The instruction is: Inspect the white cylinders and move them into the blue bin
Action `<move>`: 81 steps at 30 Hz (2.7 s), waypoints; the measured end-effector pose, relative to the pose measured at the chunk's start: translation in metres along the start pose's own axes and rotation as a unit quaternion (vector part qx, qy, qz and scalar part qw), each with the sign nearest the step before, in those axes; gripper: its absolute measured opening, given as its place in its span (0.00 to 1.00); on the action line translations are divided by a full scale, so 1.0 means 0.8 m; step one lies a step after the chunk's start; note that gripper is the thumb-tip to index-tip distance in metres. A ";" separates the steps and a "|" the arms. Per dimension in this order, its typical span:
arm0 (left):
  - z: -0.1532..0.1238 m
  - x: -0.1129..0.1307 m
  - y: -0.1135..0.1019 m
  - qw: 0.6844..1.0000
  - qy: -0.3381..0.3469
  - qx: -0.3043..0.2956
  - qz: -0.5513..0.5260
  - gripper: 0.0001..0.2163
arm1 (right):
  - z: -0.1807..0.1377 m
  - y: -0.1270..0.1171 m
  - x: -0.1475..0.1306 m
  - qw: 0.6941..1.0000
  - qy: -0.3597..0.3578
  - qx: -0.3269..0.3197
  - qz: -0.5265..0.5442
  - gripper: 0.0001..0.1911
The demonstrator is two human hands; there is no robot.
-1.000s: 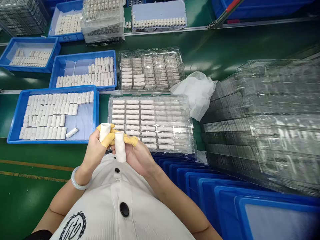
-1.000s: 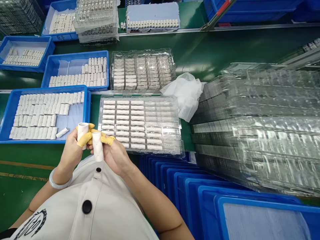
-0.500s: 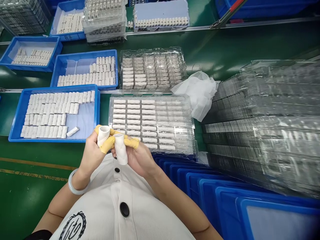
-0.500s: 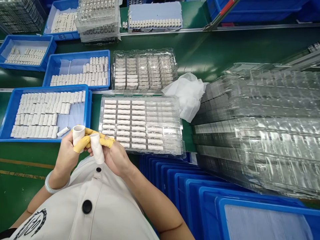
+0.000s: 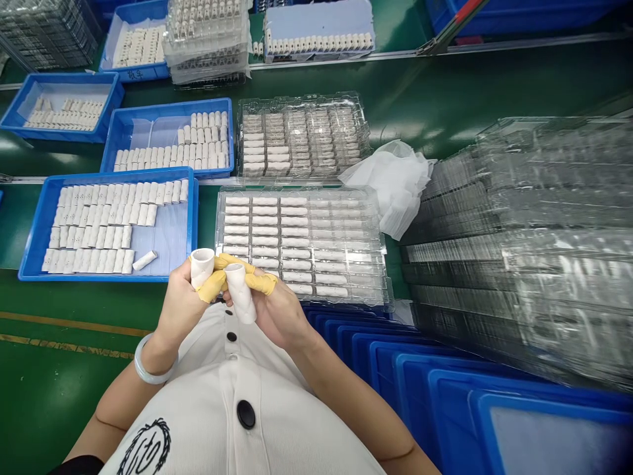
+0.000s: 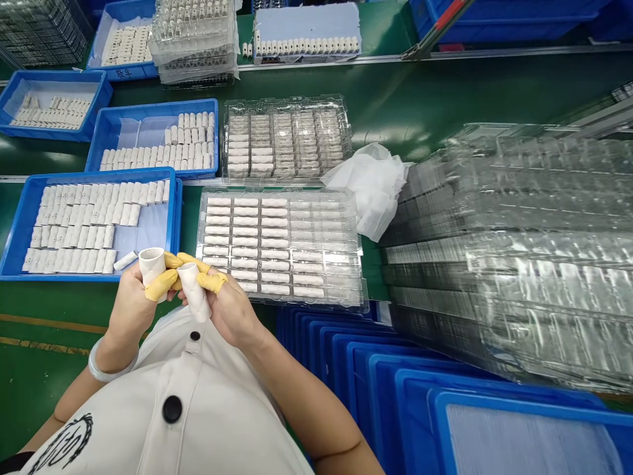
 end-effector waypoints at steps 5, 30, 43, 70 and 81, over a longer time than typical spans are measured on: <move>-0.002 -0.003 0.003 0.999 -0.002 -0.008 -0.036 0.06 | 0.000 0.001 0.004 0.997 0.038 -0.008 0.067 0.14; 0.019 -0.055 0.016 0.931 -0.217 -0.054 -0.289 0.22 | 0.008 -0.002 -0.002 0.993 0.029 0.048 0.103 0.18; 0.024 -0.093 0.024 0.984 -0.151 0.009 -0.099 0.19 | 0.037 -0.060 0.025 0.974 -0.064 0.126 -0.176 0.22; 0.087 -0.142 -0.274 0.847 -0.195 0.280 0.407 0.17 | 0.070 -0.326 -0.149 0.373 0.033 0.208 -0.904 0.16; 0.118 -0.180 -0.288 0.742 -0.273 0.268 0.551 0.36 | 0.057 -0.317 -0.128 0.386 -0.033 0.234 -0.892 0.20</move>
Point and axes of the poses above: each hand's wrist, its own z-axis towards the middle knuckle, its own y-axis out of the palm, x = y × z, the point moved 6 cm from there along z, towards the middle knuckle, and after that the axes turned 1 degree about z, right-handed, at the moved point
